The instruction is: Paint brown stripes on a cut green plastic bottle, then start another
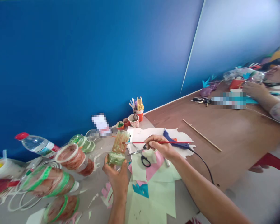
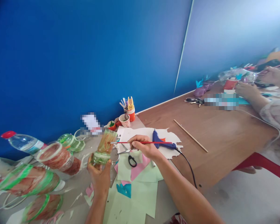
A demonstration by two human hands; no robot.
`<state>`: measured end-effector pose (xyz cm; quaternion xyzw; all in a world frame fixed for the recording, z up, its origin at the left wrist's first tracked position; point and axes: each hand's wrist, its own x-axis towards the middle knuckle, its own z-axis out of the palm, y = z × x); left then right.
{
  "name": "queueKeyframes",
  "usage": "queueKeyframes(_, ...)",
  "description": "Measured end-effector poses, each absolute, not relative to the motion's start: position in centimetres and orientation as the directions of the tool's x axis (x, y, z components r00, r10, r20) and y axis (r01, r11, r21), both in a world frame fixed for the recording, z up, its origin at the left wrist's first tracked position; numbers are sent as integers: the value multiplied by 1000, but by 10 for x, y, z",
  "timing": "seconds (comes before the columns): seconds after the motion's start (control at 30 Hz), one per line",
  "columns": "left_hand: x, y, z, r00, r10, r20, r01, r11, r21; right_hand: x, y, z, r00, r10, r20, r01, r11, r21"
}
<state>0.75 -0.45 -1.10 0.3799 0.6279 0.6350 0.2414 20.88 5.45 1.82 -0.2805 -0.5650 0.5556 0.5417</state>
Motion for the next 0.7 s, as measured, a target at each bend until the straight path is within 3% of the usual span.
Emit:
queueKeyframes(0.2, 6, -3, -14, -601, 775, 193, 167, -114, 979, 206, 57, 14, -192, 941, 279, -391, 188, -901)
queueKeyframes(0.37, 4, -1, -17, -597, 787, 153, 137, -88, 987, 204, 57, 15, -251, 937, 244, -373, 140, -917)
queueKeyframes(0.53, 6, 0, -12, -595, 798, 93, 35, -91, 995, 212, 58, 20, -116, 972, 204, -535, 112, -837)
queueKeyframes(0.7, 5, 1, -7, -588, 809, -16, -80, -39, 996, 213, 62, 19, -83, 981, 174, -524, 105, -845)
